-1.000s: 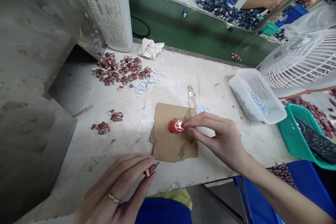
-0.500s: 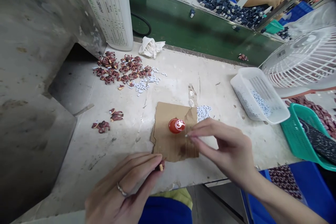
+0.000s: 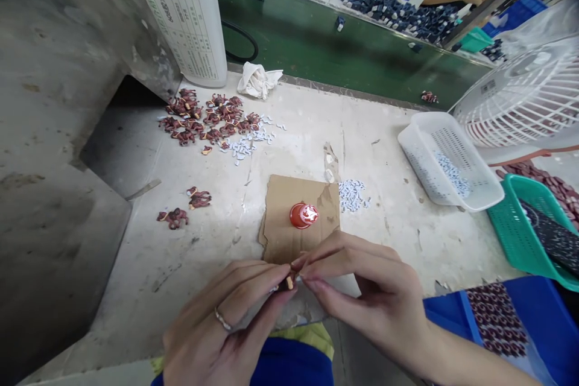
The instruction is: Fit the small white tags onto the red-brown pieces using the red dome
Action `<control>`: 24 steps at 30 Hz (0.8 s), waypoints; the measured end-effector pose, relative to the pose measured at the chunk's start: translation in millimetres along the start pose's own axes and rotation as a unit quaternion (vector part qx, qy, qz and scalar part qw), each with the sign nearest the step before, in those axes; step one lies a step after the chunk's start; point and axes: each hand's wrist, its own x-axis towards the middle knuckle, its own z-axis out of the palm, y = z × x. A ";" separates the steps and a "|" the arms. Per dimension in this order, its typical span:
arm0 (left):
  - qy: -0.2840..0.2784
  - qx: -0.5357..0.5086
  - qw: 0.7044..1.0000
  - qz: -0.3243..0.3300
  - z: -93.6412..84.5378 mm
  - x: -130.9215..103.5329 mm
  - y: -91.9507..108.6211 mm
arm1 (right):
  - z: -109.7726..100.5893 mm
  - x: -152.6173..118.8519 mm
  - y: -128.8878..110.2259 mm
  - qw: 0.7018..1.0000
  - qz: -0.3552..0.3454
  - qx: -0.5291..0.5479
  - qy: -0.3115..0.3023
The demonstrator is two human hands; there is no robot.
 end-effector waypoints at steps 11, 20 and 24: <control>0.007 0.026 1.000 -0.008 0.8 -2.6 1.2 | 5.3 -5.5 -4.1 0.987 -0.072 -0.142 -0.001; -0.010 -0.003 1.000 -0.022 -1.1 6.6 2.0 | -11.1 -16.2 3.8 0.943 -0.197 -0.259 -0.072; -0.027 -0.015 1.000 -0.004 -2.9 8.0 4.3 | -5.3 -7.9 -3.1 0.985 -0.095 -0.143 -0.013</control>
